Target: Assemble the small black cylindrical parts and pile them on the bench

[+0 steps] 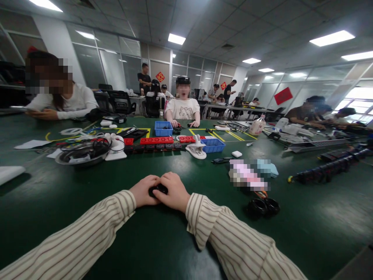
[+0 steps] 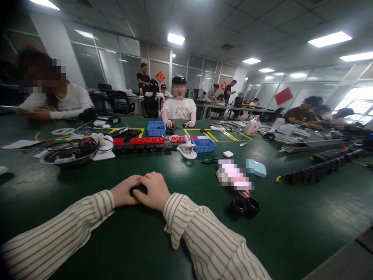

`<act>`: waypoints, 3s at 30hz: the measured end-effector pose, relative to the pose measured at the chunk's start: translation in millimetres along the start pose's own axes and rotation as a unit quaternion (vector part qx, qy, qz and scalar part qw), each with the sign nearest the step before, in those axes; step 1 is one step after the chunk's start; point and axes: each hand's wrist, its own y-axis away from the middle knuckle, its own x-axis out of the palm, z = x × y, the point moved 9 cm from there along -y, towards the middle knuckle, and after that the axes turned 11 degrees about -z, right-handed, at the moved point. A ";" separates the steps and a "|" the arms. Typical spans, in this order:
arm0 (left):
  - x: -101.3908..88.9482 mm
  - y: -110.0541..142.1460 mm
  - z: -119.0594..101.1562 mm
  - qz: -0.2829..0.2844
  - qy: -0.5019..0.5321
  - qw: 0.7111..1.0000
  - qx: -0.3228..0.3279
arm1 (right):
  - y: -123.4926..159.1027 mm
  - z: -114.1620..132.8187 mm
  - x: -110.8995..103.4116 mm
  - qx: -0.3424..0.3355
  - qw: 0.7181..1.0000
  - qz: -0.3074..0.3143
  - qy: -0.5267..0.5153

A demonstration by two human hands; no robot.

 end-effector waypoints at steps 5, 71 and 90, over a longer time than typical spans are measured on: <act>4.6 1.2 8.5 0.016 0.016 1.000 0.008 | 1.7 17.9 -5.3 -0.076 0.995 0.001 -0.071; 12.2 -1.8 2.7 -0.004 -0.057 0.998 0.011 | 6.3 36.0 -3.6 -0.156 0.987 -0.025 -0.011; 4.0 -1.1 -0.9 -0.019 -0.030 0.999 -0.012 | 1.0 0.5 -3.0 0.021 0.998 -0.022 0.047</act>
